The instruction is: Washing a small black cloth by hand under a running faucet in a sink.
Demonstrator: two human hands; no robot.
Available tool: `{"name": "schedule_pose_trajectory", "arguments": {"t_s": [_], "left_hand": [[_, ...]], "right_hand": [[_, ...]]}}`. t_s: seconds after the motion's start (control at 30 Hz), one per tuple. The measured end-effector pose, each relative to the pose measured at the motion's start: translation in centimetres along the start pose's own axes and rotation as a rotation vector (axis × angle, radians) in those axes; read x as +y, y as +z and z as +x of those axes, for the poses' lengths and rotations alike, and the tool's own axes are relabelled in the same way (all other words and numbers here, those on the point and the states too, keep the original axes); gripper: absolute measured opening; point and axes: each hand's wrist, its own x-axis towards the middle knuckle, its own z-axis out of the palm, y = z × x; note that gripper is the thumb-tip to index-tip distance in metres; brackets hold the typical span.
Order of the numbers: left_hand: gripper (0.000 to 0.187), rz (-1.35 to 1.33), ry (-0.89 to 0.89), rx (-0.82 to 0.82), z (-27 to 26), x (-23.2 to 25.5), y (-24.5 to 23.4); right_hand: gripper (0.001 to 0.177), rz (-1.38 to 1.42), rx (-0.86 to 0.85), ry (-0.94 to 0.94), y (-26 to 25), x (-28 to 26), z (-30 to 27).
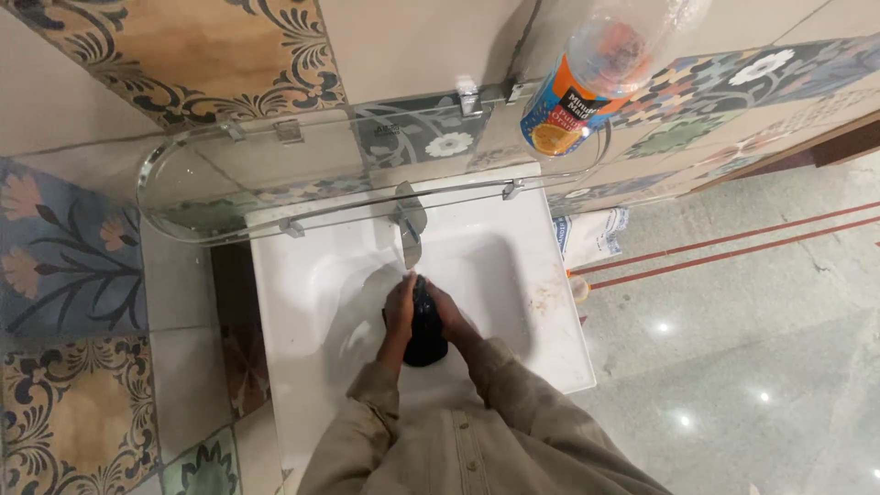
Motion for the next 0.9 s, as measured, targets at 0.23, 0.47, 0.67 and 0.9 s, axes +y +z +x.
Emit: {"name": "schedule_pose_trajectory", "arguments": {"t_s": [0.23,0.47,0.67,0.9], "left_hand": [[0.041,-0.514,-0.142,-0.07,-0.4,-1.1,-1.6],[0.038,-0.704,-0.199,-0.249,-2.3,1.6,-4.0],[0.042,-0.754,-0.229,-0.569,-1.4,2.1,-5.5],[0.045,-0.735,-0.205,-0.323,-2.2,1.9,-4.1]], "right_hand": [[0.041,-0.292,0.132,-0.068,3.6,-2.6,-2.6],[0.033,-0.597,-0.041,-0.125,8.2,-5.6,-4.0],[0.035,-0.548,-0.089,-0.19,8.0,-5.0,-2.4],[0.024,-1.183,0.15,-0.939,5.2,-3.2,1.0]]}}
